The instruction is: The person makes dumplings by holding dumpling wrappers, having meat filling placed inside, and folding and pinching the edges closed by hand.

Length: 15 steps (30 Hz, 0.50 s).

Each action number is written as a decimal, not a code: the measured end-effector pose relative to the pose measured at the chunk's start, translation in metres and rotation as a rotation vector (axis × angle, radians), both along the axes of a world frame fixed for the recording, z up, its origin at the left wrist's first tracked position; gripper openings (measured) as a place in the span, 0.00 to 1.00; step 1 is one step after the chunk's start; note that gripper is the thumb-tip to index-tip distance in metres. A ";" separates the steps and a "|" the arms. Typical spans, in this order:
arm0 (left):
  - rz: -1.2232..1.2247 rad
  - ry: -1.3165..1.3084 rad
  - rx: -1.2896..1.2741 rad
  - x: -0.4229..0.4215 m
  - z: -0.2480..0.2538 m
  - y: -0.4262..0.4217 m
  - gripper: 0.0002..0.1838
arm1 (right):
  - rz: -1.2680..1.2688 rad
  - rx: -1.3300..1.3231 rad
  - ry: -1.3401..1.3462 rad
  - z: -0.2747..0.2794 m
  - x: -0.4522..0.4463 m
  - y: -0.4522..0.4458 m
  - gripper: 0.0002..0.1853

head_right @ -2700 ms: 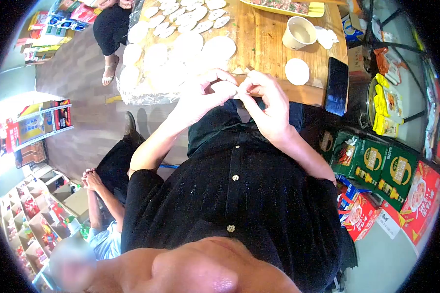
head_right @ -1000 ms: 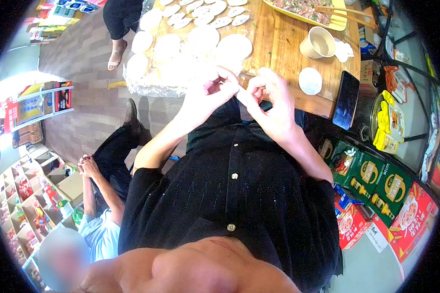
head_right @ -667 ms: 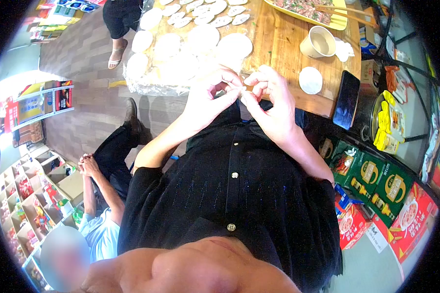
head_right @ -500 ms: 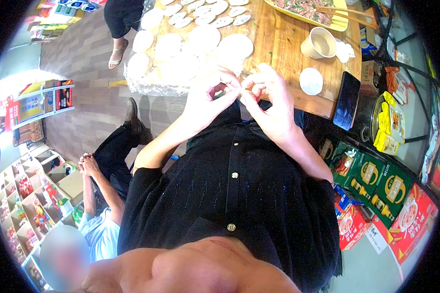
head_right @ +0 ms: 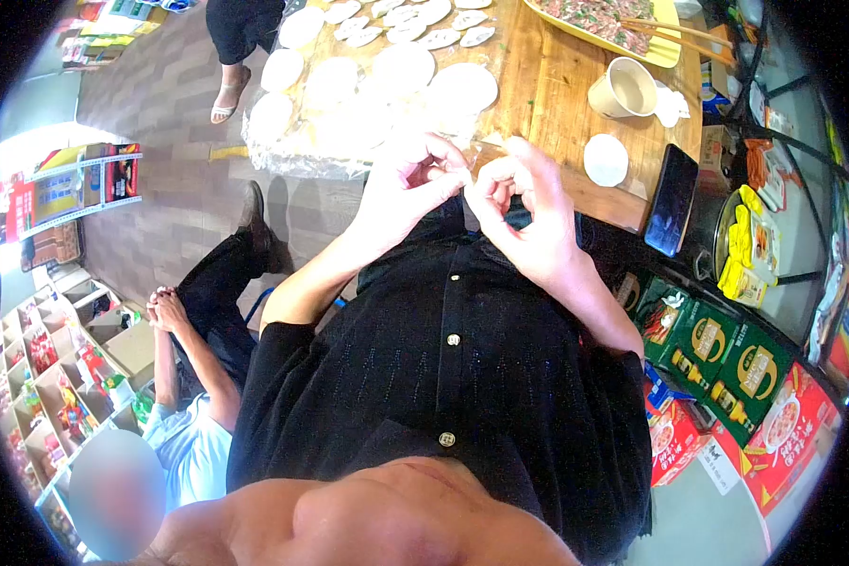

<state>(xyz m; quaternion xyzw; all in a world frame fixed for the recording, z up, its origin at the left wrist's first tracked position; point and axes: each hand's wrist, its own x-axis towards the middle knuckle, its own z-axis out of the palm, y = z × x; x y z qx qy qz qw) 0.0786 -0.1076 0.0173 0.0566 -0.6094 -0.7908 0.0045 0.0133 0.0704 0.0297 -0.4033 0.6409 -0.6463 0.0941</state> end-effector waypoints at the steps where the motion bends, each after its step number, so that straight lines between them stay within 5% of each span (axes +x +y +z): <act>1: 0.001 0.000 0.000 0.001 0.002 0.000 0.06 | 0.001 0.000 0.000 0.000 0.001 -0.001 0.39; 15: 0.011 0.030 -0.040 0.009 0.010 -0.006 0.05 | -0.130 0.128 0.174 -0.004 0.001 -0.009 0.37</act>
